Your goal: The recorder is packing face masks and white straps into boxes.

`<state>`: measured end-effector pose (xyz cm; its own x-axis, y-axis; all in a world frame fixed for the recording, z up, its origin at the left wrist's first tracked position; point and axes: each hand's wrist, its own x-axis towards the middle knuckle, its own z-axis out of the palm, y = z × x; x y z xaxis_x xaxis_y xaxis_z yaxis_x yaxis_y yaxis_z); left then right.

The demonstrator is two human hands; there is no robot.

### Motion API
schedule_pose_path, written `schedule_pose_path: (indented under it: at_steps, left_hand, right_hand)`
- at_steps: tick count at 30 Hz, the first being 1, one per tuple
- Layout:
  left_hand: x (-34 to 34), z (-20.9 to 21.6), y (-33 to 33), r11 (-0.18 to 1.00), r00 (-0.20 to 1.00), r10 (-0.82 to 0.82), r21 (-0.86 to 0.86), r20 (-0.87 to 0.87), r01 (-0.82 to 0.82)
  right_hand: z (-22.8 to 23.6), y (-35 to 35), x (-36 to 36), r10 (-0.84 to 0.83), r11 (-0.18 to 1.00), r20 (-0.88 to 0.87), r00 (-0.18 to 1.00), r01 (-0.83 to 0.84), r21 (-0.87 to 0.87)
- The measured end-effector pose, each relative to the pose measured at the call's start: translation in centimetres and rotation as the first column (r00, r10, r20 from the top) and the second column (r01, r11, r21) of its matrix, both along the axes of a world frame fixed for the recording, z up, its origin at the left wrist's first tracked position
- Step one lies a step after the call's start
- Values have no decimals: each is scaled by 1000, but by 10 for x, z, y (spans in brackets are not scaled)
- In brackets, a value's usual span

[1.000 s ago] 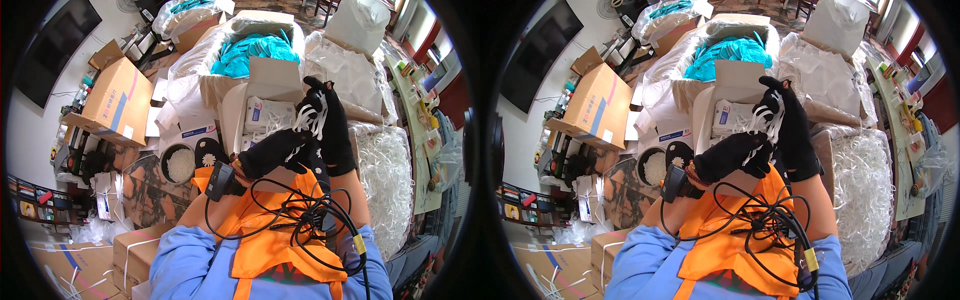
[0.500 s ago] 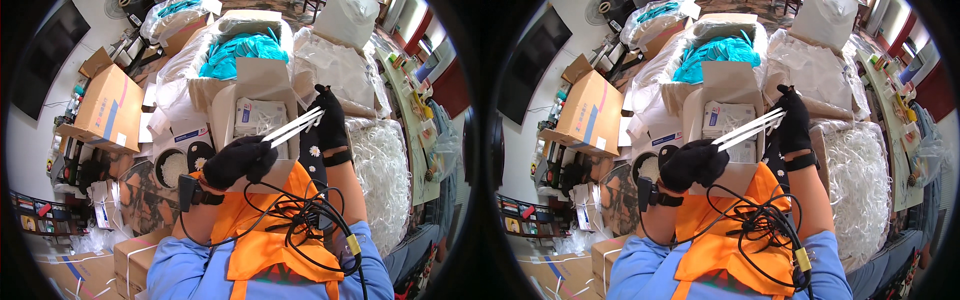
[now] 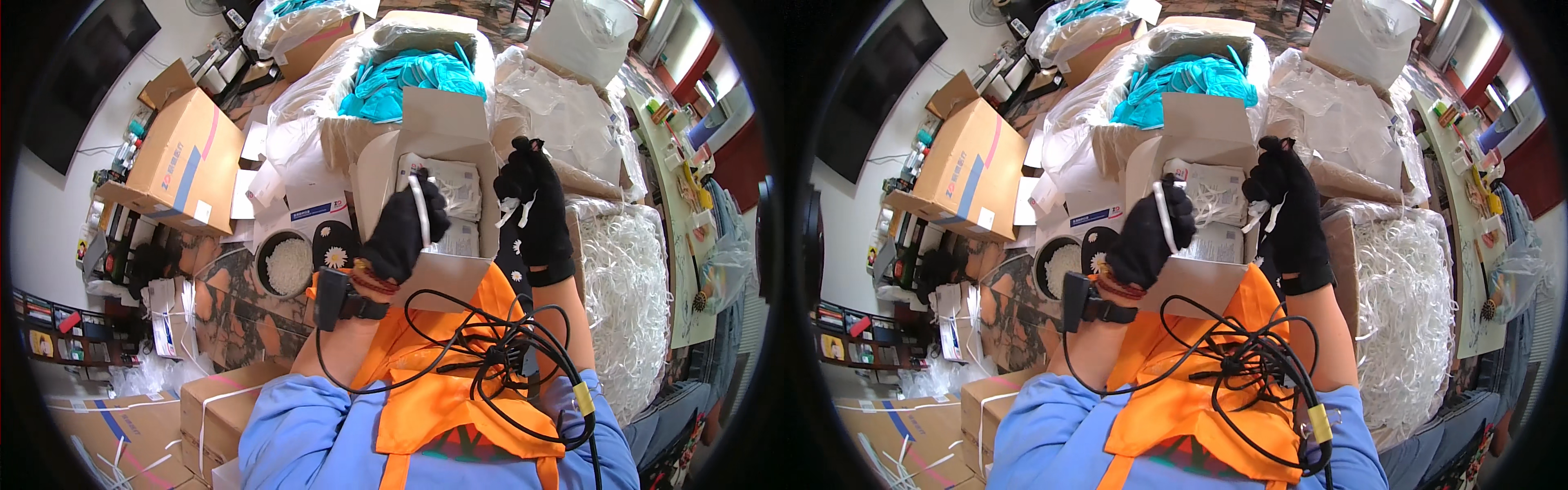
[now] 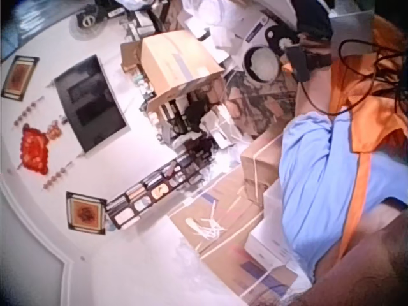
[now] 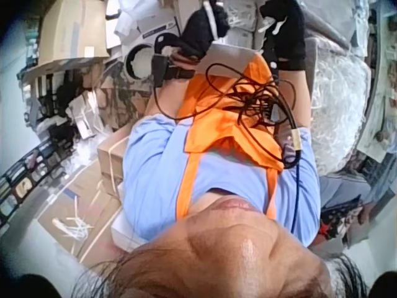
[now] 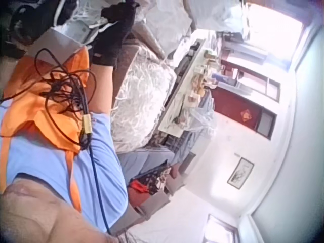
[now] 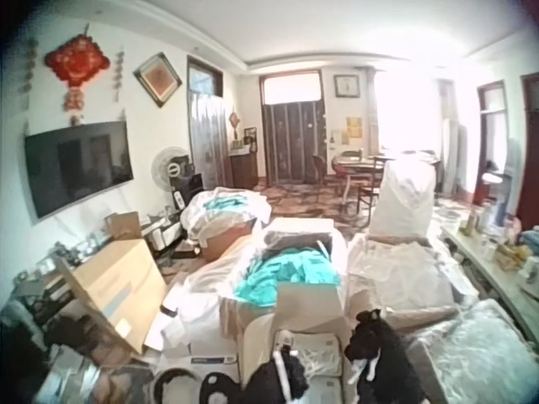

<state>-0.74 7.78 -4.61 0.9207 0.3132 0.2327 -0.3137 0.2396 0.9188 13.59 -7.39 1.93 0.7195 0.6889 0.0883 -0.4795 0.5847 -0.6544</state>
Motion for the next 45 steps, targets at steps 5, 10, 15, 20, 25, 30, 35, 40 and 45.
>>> schedule_pose_path:
  at_steps: [5, 10, 15, 20, 25, 30, 35, 40, 45]
  left_hand:
    - [11, 15, -47, 637, 980, 154, 746, 123, -194]
    - [11, 17, -69, 786, 996, 83, 611, 43, -92]
    - [5, -14, -59, 731, 986, 157, 665, 52, -152]
    - [19, 12, -67, 388, 972, 186, 898, 145, -209]
    - [7, -12, -51, 408, 980, 45, 892, 191, -193]
    - [-3, 0, -49, 450, 975, 73, 866, 208, -218]
    - [-2, 7, -50, 861, 995, 102, 502, -7, -85]
    - [14, -21, -63, 307, 922, 301, 890, 245, -337]
    - [25, -21, -78, 359, 874, 381, 823, 303, -441]
  right_hand:
    - [18, -2, -14, -131, 978, 116, 985, 147, -148]
    - [24, 1, -21, -124, 947, 282, 951, 199, -254]
    - [7, 14, -22, 25, 976, 283, 959, 39, -216]
    - [13, 4, -26, 2, 958, 328, 945, 92, -271]
    - [-7, 8, -12, -43, 984, 63, 997, 53, -172]
    - [-11, 2, -10, -129, 957, 227, 965, 181, -229]
    - [4, 7, -14, -270, 913, 287, 919, 339, -226]
    - [-1, 17, -26, -176, 929, 392, 903, 284, -238]
    - [-8, 22, -38, -244, 784, 536, 808, 490, -381]
